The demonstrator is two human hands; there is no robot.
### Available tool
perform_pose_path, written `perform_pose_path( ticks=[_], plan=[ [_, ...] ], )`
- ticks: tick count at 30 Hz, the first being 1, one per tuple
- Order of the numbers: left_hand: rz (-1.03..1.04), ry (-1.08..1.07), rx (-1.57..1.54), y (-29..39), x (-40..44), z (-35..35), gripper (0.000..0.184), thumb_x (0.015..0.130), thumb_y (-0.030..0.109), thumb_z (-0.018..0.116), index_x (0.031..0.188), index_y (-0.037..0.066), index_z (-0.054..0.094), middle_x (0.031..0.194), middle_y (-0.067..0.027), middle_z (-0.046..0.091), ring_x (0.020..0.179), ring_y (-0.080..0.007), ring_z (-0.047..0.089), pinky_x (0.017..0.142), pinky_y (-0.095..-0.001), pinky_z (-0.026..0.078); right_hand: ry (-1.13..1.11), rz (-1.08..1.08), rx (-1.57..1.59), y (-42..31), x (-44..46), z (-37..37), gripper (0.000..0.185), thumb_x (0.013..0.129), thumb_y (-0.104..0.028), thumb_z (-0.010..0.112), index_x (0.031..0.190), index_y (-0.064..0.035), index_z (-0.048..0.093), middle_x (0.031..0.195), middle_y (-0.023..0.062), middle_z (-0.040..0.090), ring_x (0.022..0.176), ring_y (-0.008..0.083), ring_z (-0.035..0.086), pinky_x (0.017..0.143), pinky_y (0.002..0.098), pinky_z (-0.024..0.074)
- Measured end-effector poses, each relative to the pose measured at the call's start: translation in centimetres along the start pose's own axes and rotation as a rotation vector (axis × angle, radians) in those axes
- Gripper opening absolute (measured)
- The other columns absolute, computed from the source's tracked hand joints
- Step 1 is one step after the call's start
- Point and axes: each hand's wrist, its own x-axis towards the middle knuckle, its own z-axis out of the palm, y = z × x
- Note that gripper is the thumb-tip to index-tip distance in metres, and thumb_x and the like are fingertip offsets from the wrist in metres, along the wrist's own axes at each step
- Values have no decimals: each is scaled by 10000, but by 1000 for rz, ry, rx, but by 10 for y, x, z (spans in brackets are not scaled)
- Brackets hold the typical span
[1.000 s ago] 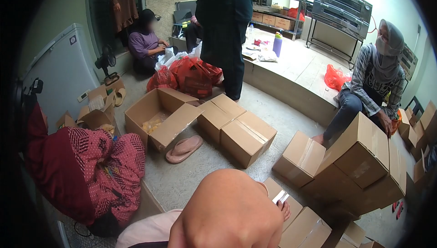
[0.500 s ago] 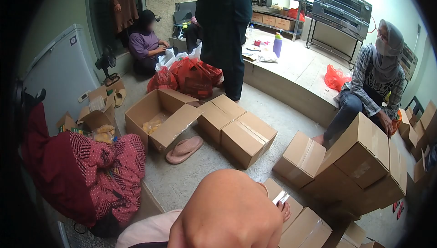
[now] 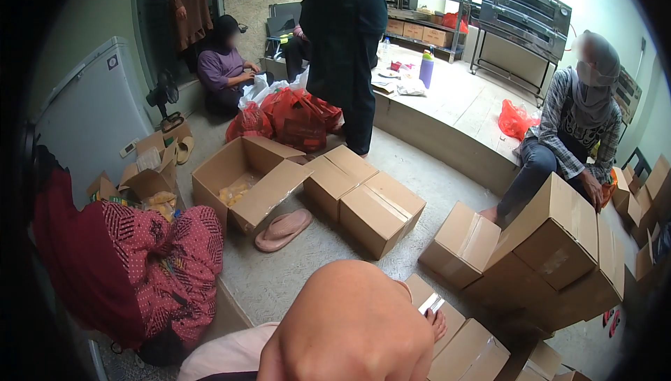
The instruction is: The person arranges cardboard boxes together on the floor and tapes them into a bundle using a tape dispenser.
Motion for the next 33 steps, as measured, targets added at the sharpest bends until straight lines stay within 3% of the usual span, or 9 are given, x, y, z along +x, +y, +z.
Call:
perform_pose_path(
  ticks=[9, 11, 15, 17, 21, 24, 26, 30, 33],
  plan=[
    [-3, 22, -5, 3, 4, 0, 409, 520, 372, 651, 472, 87, 362, 460, -55, 432, 445, -280, 498, 376, -368, 370, 83, -63, -29, 10, 0, 10, 467, 830, -421, 470, 1182, -116, 512, 1259, 149, 443, 1141, 337, 398, 946, 509, 271],
    [-12, -13, -176, 13, 18, -8, 227, 726, 238, 560, 704, 11, 564, 518, -25, 492, 427, -182, 521, 382, -265, 384, 77, -57, -30, 12, -1, 12, 469, 829, -423, 471, 1181, -117, 512, 1257, 148, 445, 1140, 336, 399, 945, 509, 273],
    [81, 32, -105, 9, 13, -4, 221, 721, 230, 560, 682, 13, 556, 503, -16, 478, 414, -170, 515, 372, -252, 373, 62, -58, -41, 4, 2, 7, 472, 827, -427, 473, 1181, -117, 513, 1253, 148, 449, 1137, 334, 403, 943, 508, 275],
    [45, 36, -28, -1, 0, 0, 451, 548, 415, 655, 474, 89, 353, 457, -54, 419, 442, -279, 483, 377, -367, 362, 59, -59, -52, 2, 1, 6, 473, 827, -429, 474, 1181, -117, 513, 1251, 148, 452, 1136, 333, 405, 941, 508, 277],
    [63, 53, -19, -3, -1, 2, 503, 570, 470, 649, 474, 89, 335, 455, -53, 401, 438, -285, 468, 378, -369, 352, 71, -73, -80, 5, 2, 12, 477, 825, -433, 476, 1180, -117, 514, 1246, 147, 456, 1133, 330, 408, 939, 508, 279],
    [74, 12, -25, 4, 8, -9, 447, 606, 420, 652, 480, 97, 369, 474, -46, 445, 448, -266, 493, 391, -353, 374, 87, -89, -101, 13, -1, 22, 478, 824, -435, 477, 1180, -117, 514, 1244, 147, 458, 1131, 329, 410, 937, 508, 280],
    [-27, -197, -147, 16, 22, -20, 257, 738, 262, 581, 750, 6, 581, 565, -65, 533, 481, -223, 550, 417, -289, 411, 148, -155, -227, 27, -6, 36, 474, 818, -433, 484, 1169, -115, 517, 1232, 145, 465, 1127, 327, 413, 938, 506, 280],
    [-77, -95, -192, -4, -4, -21, 273, 696, 278, 615, 552, 74, 506, 534, -39, 543, 496, -213, 562, 427, -305, 426, 172, -169, -240, 9, -11, 24, 456, 797, -421, 512, 1128, -109, 529, 1189, 140, 484, 1111, 319, 420, 942, 498, 274],
    [-418, -30, -338, -14, -2, -35, 153, 767, 127, 530, 746, 6, 622, 618, -46, 627, 560, -134, 620, 486, -233, 475, 149, -111, -109, -35, -12, -42, 418, 757, -394, 562, 1049, -96, 550, 1115, 131, 515, 1087, 309, 428, 953, 483, 259]
  ],
)
